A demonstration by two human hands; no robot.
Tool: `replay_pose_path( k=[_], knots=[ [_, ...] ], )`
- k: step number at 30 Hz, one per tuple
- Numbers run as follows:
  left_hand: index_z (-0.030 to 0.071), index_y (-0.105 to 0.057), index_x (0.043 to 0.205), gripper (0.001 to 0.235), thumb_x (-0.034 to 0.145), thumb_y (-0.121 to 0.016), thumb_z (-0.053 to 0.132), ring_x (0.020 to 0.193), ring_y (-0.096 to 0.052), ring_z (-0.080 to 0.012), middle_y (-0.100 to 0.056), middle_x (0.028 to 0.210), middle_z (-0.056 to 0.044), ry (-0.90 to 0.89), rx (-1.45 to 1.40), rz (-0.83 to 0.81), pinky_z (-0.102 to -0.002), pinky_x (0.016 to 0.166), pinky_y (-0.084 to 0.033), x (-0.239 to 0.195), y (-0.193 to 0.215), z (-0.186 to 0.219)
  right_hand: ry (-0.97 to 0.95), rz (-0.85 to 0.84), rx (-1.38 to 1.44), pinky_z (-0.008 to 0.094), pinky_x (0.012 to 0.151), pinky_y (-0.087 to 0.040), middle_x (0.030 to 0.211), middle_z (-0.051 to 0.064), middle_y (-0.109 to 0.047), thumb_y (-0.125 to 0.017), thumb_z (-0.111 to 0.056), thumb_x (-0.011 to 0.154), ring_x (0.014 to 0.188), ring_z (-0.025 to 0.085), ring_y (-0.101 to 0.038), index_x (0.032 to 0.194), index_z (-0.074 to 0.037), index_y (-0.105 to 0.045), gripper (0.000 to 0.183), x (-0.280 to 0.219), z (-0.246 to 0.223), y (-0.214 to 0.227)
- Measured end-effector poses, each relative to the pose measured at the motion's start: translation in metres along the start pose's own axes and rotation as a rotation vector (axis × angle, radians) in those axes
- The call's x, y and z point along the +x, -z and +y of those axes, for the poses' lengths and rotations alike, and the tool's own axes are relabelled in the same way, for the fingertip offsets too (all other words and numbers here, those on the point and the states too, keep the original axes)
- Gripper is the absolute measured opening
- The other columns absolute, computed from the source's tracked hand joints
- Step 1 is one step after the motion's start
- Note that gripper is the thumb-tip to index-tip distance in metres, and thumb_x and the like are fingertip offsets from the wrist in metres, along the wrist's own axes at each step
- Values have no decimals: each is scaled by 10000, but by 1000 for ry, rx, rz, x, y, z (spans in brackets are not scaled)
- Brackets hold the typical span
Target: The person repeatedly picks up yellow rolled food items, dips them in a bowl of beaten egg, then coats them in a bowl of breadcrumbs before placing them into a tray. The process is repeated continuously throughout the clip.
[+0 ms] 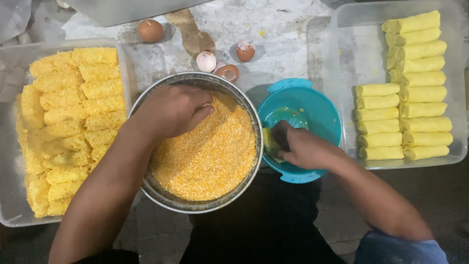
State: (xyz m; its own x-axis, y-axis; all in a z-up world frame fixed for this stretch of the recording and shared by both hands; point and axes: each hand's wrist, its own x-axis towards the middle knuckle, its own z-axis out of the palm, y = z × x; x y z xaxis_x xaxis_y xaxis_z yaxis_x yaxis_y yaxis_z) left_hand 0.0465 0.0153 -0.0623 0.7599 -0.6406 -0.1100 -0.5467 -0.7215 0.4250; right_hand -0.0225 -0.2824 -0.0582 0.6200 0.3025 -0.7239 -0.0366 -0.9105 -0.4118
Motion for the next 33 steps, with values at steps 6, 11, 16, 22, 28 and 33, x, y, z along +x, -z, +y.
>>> replay_pose_path(
  k=[6,11,16,22,28,33],
  knots=[
    [172,-716,1069,218,956,-586,307,863,-716,-273,-745,893,-37,-14,-5,0,-401,736,-568,1,3,0,70,-1,-76,592,883,-529,1135,322,-647,-621,-201,873,1076,508,-634,1374,50,-379,611,-6,-16,-3],
    [149,-716,1062,223,955,-590,299,820,-714,-290,-735,839,-64,-19,-12,12,-419,709,-569,0,5,0,132,-39,119,597,913,-507,1140,304,-663,-576,-157,871,1111,518,-608,1444,-34,-310,643,13,6,-10],
    [139,-708,1037,224,957,-582,307,801,-710,-302,-729,817,-69,-44,1,18,-433,697,-571,-2,2,-2,42,-159,14,395,760,-602,717,156,-760,-459,-338,919,729,279,-741,668,-14,-751,503,1,-12,15],
    [132,-711,1076,240,956,-588,300,817,-713,-294,-738,853,-69,-38,-12,19,-420,709,-568,-3,3,-2,-30,440,-497,449,653,-610,1033,145,-590,-347,-361,1033,785,346,-719,1175,-57,-531,383,30,67,-13],
    [136,-712,1071,234,952,-595,299,833,-715,-294,-741,871,-69,-28,-24,9,-419,716,-567,-1,-1,-4,104,378,-652,436,912,-549,1243,99,-520,-654,-273,811,1244,345,-515,1204,-120,-554,433,14,58,-20],
    [133,-710,1009,203,946,-614,301,782,-706,-302,-719,793,-69,-24,0,25,-423,686,-567,1,5,4,224,396,-745,380,884,-552,1149,114,-620,-519,-122,892,1138,323,-614,1174,-91,-612,299,31,66,-39]
  ],
)
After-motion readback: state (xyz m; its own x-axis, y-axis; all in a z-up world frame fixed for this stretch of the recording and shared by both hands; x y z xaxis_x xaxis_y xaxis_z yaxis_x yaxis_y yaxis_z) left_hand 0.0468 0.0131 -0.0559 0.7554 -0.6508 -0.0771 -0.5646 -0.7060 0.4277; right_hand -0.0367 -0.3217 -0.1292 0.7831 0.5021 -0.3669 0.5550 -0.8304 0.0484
